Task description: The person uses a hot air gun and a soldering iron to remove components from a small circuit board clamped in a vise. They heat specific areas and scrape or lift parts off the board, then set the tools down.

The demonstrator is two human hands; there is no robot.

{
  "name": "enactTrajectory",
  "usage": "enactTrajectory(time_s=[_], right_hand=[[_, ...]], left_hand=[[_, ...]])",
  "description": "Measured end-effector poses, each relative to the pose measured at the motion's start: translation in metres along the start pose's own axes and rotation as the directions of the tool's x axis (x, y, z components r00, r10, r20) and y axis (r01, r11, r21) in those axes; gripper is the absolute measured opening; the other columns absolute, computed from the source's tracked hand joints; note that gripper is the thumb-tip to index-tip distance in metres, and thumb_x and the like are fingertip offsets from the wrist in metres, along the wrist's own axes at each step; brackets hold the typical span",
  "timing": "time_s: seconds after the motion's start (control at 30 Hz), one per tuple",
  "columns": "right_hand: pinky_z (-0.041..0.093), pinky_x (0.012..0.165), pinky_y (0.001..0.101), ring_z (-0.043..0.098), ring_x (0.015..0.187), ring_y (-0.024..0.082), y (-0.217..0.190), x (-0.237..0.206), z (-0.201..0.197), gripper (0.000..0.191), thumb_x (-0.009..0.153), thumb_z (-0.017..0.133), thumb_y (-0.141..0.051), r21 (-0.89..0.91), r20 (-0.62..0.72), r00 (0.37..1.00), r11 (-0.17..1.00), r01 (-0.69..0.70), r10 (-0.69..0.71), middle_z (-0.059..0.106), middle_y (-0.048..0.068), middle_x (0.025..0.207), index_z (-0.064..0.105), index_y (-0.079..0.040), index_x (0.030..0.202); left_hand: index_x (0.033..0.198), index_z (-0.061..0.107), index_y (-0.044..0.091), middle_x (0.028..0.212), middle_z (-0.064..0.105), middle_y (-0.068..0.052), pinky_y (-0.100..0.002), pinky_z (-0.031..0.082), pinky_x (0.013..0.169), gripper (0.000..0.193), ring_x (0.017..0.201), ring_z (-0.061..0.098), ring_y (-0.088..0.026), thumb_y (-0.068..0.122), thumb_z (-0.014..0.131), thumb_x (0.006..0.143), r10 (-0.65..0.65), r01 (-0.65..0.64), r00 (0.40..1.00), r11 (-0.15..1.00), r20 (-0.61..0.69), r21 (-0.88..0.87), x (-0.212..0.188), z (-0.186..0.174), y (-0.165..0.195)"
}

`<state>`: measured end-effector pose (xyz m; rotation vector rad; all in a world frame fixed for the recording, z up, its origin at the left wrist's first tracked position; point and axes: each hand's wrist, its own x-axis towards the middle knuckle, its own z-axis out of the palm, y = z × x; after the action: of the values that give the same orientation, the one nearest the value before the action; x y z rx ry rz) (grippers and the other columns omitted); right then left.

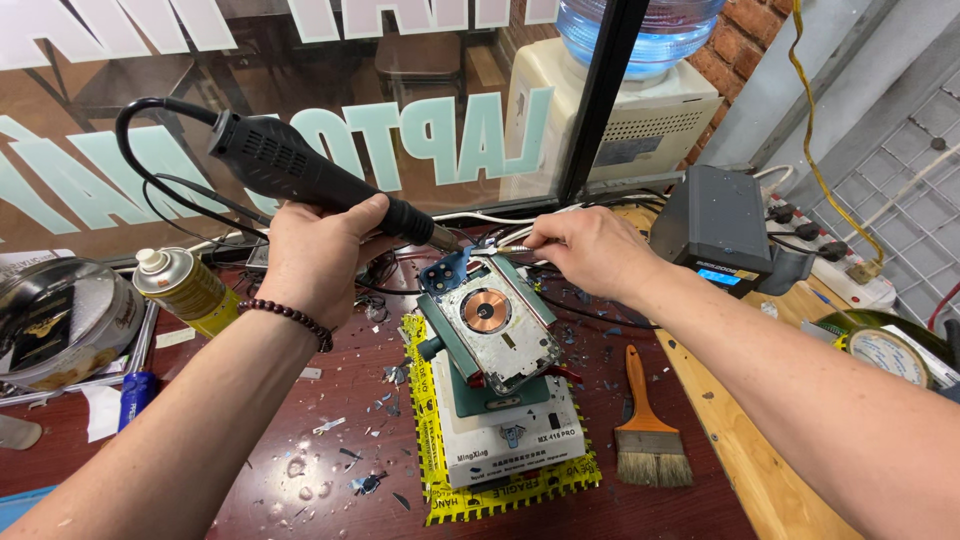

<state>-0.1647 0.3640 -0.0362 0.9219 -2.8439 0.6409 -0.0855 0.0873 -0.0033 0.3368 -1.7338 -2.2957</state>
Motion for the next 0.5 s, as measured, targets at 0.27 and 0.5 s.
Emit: enactTrajectory(time_s=[0.27,0.5], right_hand=[[0.056,0.075,0.0435,0.074,0.084,0.031,0.0016,0.0065,-0.0036,0.013,0.087,0.069,-0.019,0.054,0.012,0.999,0.998,0.032,-0.033,0.076,0.008,0.087,0.075,-0.015,0.097],[0.054,0.075,0.0469,0.071,0.087,0.034,-0.0001,0.0006,-0.0004,0.012,0.086,0.069,-0.017,-0.077,-0.034,0.995,0.993,0.088,-0.091,0.076,0.008,0.092,0.075,-0.014,0.095]], left_hand=[[0.112,0.057,-0.007,0.111,0.07,-0.016,-0.036,0.069,0.085,0.025,0.097,0.075,-0.025,0.001,0.067,0.09,-0.016,0.016,1.0,0.998,-0.01,0.059,0.0011,0.0068,0.002],[0.108,0.061,-0.007,0.108,0.071,-0.015,-0.036,0.069,0.081,0.02,0.093,0.076,-0.025,0.001,0.067,0.09,-0.031,0.031,0.999,0.999,-0.011,0.043,0.0048,0.0115,0.0019]])
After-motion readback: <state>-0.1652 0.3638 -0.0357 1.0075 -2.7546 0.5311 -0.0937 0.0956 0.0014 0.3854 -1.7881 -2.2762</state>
